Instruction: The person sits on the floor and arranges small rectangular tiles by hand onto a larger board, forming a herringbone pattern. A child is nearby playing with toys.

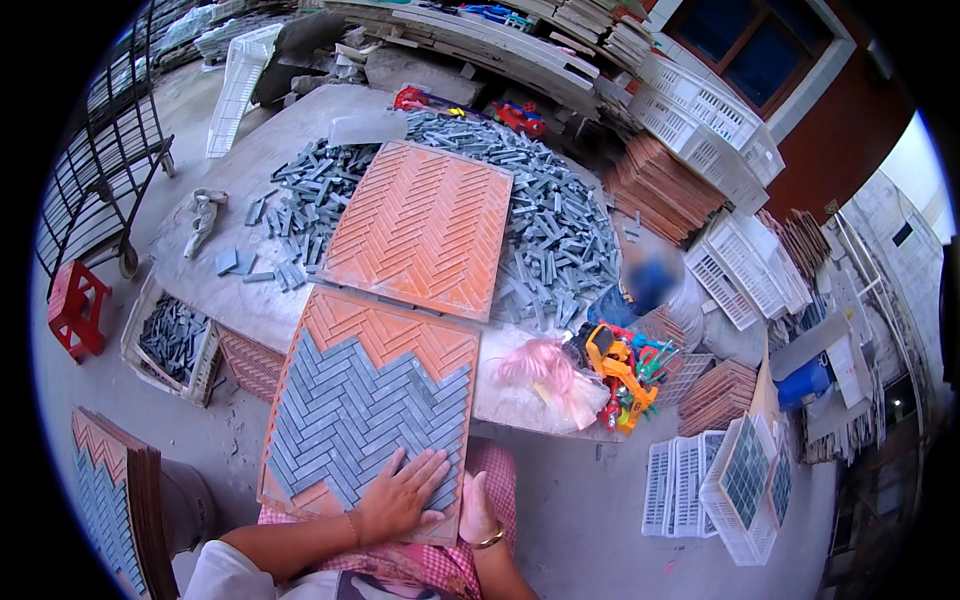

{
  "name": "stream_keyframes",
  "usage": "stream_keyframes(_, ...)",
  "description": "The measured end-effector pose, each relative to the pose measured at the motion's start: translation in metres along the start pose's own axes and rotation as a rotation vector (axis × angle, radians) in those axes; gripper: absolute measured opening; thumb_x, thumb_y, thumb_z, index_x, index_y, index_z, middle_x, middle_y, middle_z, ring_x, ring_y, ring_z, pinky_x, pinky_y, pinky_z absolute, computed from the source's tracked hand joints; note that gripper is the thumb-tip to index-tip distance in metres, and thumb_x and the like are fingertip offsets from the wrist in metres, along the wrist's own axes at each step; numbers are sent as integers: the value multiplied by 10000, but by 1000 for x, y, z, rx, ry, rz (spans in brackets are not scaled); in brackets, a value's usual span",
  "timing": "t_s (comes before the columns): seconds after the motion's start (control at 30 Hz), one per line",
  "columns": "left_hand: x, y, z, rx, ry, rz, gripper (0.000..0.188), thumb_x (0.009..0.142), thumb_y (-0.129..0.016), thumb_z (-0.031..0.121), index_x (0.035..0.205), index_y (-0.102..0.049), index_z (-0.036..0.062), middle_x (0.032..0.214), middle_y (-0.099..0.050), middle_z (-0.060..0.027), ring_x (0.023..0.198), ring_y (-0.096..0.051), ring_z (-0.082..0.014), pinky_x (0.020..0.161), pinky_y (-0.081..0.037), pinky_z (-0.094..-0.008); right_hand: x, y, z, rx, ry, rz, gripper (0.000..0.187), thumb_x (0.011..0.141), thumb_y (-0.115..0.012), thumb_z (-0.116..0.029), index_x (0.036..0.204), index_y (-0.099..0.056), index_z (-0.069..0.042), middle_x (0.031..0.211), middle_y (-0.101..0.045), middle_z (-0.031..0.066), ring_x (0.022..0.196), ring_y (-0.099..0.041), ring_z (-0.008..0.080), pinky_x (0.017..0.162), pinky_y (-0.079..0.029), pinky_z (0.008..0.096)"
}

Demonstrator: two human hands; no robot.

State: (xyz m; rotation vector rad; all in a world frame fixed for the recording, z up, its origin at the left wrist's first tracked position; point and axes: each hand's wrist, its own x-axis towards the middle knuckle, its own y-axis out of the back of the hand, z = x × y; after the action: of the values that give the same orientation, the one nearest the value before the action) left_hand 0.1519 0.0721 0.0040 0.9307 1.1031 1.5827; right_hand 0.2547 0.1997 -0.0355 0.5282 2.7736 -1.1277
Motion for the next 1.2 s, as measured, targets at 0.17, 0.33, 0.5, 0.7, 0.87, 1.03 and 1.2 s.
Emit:
stream_keyframes(0.17,-24,-2,-9,-61,48,-54,745,823,-460,525,1374,-305,49,1438,-301,-86,1321,-287,-224,1060,-196,-488,-5,10,7,-291,85,-15,512,919,-463,-187,1340,-267,28,1318,-402,113,1205,-400,171,1014,-316,316)
stream_keyframes(0.33,-45,25,-25,-120,159,-80,769,804,-512,509,1382,-285,54,1441,-285,-106,1336,-258,-246,1073,-158,-504,-2,16,11,-443,115,-29,546,879,-523,-58,1345,-252,31,1321,-396,108,1186,-407,163,1009,-309,304)
stream_keyframes(0.5,-80,65,-56,-282,458,136,690,816,-541,408,1355,-328,34,1421,-302,-164,1325,-267,-316,1078,-151,-508,-11,34,-8,-313,10,80,643,905,-532,-232,1391,-185,6,1343,-394,142,1192,-415,183,1002,-319,323)
stream_keyframes(0.7,-116,66,-86,-338,618,318,640,839,-508,348,1358,-324,22,1400,-329,-183,1295,-306,-355,1079,-174,-483,14,-1,-48,-1306,547,513,365,730,-685,-54,1075,-573,-23,1051,-599,137,903,-604,234,771,-495,333)
stream_keyframes(0.87,-127,54,-90,-574,679,548,549,885,-446,330,1333,-369,22,1382,-359,-192,1268,-357,-351,1057,-251,-405,63,-40,-68,-1535,609,182,126,755,-624,-37,880,-636,-31,840,-615,123,789,-605,287,735,-484,333)
stream_keyframes(1.03,-138,52,-100,-474,752,596,501,882,-459,251,1317,-387,14,1385,-353,-205,1258,-374,-355,1041,-282,-378,119,-39,-64,-1657,645,-34,155,766,-605,-32,920,-619,-47,884,-598,127,782,-591,307,721,-480,349)
stream_keyframes(1.2,-153,54,-106,-506,822,642,493,844,-479,129,1312,-385,9,1381,-357,-208,1262,-368,-361,1045,-278,-378,151,-40,-73,-1757,519,-134,207,732,-642,-33,934,-603,-54,921,-593,136,784,-600,273,713,-483,345)
